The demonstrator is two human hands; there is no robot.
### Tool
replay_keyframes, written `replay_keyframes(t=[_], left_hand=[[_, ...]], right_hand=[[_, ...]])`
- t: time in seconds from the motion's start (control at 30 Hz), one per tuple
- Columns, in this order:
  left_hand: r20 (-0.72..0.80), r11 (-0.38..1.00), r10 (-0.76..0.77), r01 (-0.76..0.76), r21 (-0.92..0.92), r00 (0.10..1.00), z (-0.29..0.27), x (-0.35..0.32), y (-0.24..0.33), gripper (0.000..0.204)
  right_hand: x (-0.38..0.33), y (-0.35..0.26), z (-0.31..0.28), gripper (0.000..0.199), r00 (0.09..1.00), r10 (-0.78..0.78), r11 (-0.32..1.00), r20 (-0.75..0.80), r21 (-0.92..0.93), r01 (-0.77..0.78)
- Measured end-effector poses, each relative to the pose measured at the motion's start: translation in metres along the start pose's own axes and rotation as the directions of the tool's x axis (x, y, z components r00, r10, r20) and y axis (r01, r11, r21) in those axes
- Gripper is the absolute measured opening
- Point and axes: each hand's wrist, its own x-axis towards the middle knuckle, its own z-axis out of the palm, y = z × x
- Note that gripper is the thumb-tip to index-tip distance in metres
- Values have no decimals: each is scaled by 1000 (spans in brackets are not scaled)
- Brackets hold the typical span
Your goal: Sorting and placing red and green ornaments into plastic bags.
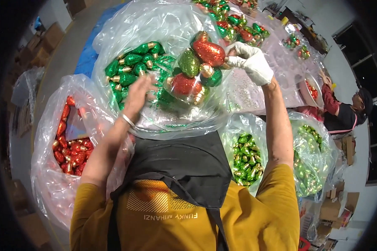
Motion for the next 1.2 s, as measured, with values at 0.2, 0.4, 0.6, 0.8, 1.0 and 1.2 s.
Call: replay_keyframes(t=[0.2,0.4,0.6,0.8,1.0,1.2], left_hand=[[668,541,3,561,-627,744,58,-32,9,91],[580,416,-2,528,-740,815,78,-45,38,89],[593,535,-130,560,-633,795,64,-45,42,80],[585,612,-200,566,-552,786,29,-40,29,66],[383,795,-114,315,-518,917,12,-45,58,55],[436,905,-102,265,-333,894,6,-37,44,45]], right_hand=[[-34,-21,-4,22,997,-67,998,36,17,67],[-68,-62,9,26,809,-497,832,313,-92,547],[-127,-121,90,18,911,-365,679,193,-614,402],[-127,-114,123,28,746,-481,536,460,-520,665],[-131,-110,120,30,617,-536,370,575,-497,785],[-144,-101,118,29,630,-602,389,491,-509,768]])
